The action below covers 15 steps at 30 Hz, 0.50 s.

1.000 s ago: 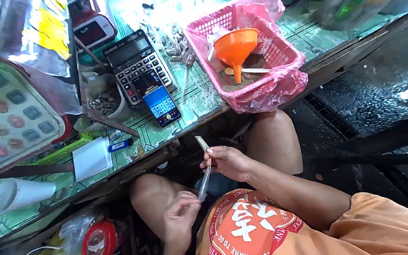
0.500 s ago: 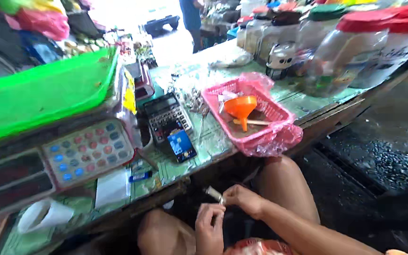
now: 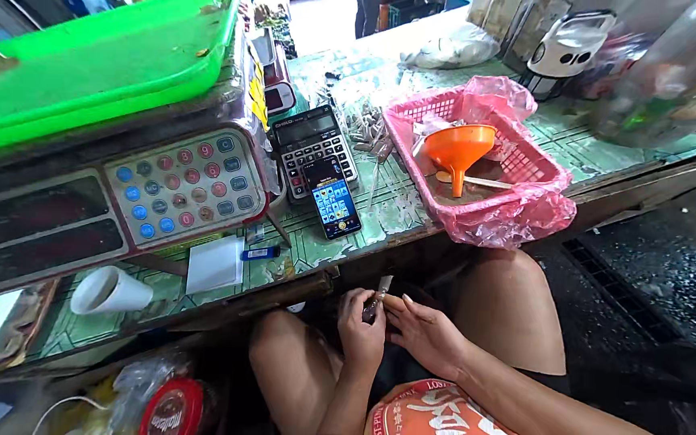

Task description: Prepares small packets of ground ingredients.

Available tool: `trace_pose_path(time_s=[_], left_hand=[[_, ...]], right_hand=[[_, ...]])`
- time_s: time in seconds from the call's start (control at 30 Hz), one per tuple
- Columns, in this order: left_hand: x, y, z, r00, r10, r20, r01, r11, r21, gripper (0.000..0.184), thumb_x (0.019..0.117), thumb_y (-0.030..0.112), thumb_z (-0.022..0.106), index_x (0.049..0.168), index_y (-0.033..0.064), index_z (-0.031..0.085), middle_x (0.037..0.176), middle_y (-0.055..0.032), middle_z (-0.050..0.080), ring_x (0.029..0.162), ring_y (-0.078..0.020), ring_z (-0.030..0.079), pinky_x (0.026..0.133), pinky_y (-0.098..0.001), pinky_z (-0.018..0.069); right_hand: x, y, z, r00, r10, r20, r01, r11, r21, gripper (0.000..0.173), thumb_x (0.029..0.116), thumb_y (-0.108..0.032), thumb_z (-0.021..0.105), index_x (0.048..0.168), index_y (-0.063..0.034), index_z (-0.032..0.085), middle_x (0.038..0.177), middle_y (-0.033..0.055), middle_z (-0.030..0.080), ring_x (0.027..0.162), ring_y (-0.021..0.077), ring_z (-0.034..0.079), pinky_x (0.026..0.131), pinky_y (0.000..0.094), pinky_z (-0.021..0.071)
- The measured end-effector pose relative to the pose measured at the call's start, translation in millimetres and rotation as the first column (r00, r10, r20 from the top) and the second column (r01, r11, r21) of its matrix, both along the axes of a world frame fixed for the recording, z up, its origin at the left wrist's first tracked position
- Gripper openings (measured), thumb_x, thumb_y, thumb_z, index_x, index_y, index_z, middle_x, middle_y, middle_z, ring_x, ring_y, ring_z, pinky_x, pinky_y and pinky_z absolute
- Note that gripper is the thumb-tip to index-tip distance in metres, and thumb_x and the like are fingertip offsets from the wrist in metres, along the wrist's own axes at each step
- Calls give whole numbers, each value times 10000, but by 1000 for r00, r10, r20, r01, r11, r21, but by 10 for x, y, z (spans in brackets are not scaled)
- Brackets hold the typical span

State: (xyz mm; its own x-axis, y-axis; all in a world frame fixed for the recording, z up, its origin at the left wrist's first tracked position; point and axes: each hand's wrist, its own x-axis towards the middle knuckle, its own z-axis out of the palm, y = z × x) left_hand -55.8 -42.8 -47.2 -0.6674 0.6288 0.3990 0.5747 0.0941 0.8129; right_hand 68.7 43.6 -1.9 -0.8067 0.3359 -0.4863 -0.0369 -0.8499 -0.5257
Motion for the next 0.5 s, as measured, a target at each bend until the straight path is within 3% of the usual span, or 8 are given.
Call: trace_pose_path(time_s=[0.1,0.23,0.33,0.4,0.5], left_hand=[[3,-8,-78,997,-27,-77,20,995,-100,203,827,137,759,1022,83,778,1115,-56,734,1116,-169,674,1015,-372,545],[-35,22,-141,998,-7,-57,0,992,-125,150,794,139,759,941,116,780,1061,-6,742,1080,-131,680,994,-346,554],[-70,77,-134,996,36,-78,-46,991,-129,61,769,102,725,813,131,754,982,17,739,1021,-120,684,960,-347,556],[-87,92,-96,997,43,-63,-52,987,-150,53,738,95,732,761,143,735,947,28,733,999,-130,676,946,-365,547],[-95,51,0,986,22,164,5,987,-159,85,737,55,748,761,135,732,924,28,721,983,-105,670,910,-317,558]], right_hand=[[36,-7,-93,1000,0,15,0,1000,-9,544,1118,-385,251,1511,-83,474,1561,88,474,1432,221,455,1169,467,392],[53,-11,-169,999,35,20,-36,998,53,518,1103,-376,342,1525,-105,472,1585,77,454,1469,219,416,1200,480,362],[26,-25,-190,998,49,37,-54,987,148,522,1040,-374,486,1474,-87,538,1496,84,549,1392,222,501,1151,470,423],[17,-9,-207,998,39,57,-52,969,243,451,1054,-284,490,1425,-45,577,1437,96,599,1322,217,563,1111,433,467],[24,64,-197,990,15,139,-78,883,462,319,1023,-160,561,1274,-15,696,1282,104,696,1167,198,656,1029,363,529]])
